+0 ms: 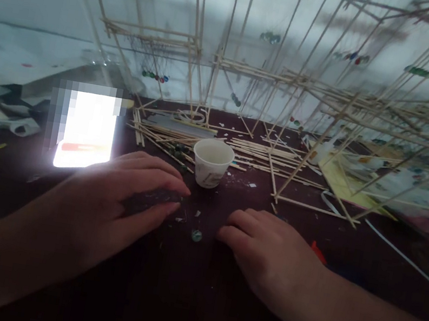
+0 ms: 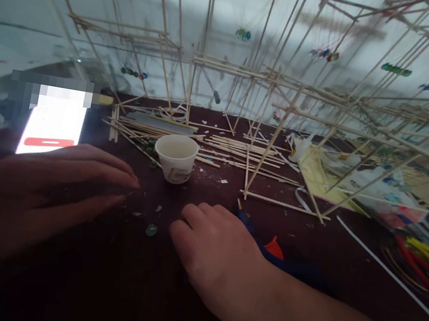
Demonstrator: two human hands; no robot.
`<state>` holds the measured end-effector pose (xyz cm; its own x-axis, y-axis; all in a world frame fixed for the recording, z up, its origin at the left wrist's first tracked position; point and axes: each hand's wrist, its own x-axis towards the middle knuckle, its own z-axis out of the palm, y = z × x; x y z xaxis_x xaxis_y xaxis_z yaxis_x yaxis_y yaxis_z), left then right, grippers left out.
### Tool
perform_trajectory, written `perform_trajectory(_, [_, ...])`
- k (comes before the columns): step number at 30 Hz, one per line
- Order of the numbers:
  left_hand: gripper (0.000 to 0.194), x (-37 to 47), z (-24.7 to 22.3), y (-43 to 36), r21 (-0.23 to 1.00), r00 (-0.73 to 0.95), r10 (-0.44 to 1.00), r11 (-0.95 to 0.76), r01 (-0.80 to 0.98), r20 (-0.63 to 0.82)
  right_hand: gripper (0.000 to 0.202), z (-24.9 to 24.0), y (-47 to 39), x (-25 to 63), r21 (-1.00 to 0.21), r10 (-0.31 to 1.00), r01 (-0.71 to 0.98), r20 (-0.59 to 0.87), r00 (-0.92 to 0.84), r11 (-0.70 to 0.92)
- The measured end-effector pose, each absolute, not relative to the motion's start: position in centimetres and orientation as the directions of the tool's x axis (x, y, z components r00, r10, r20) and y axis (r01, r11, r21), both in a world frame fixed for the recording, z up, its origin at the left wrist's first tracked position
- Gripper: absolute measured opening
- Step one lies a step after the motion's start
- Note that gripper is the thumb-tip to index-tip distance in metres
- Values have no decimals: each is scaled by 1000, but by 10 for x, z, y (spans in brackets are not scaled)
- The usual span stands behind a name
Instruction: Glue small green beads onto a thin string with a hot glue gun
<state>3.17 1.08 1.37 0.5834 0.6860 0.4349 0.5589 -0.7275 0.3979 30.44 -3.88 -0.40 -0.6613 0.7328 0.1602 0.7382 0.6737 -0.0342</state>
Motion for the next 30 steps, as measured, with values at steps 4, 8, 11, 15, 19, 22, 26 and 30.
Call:
perform_trajectory(4, [25, 48, 18, 30, 315, 797, 537, -834, 453, 277, 20, 3, -38, 300, -33, 759, 758, 53, -649, 651])
perform_trajectory(8, [24, 66, 11, 49, 243, 869, 478, -865, 440, 129, 17, 6, -37, 299, -48, 765, 763, 34, -644, 645])
perform_trajectory(11, [20, 70, 5, 59, 246, 883, 456, -874, 420, 112, 20, 4, -36, 299, -69, 754, 751, 69, -654, 657])
perform_trajectory(15, [13, 66, 0, 65, 277, 884, 447, -874, 399, 136, 21, -2, -35, 301, -78, 741, 738, 129, -659, 670])
perform_trajectory(19, [17, 61, 7, 66, 322, 898, 411, -881, 347, 156, 26, -4, -36, 303, -63, 726, 729, 189, -662, 681])
perform_trajectory(22, [17, 57, 13, 67, 353, 906, 392, -880, 318, 160, 26, -5, -37, 304, -64, 716, 721, 200, -669, 690])
perform_trajectory(26, [19, 55, 14, 69, 373, 921, 372, -875, 308, 112, 26, -5, -37, 303, -74, 719, 721, 191, -668, 689])
perform_trajectory(30, [22, 54, 17, 66, 344, 931, 361, -882, 323, 52, 26, -4, -37, 303, -78, 722, 722, 178, -669, 688])
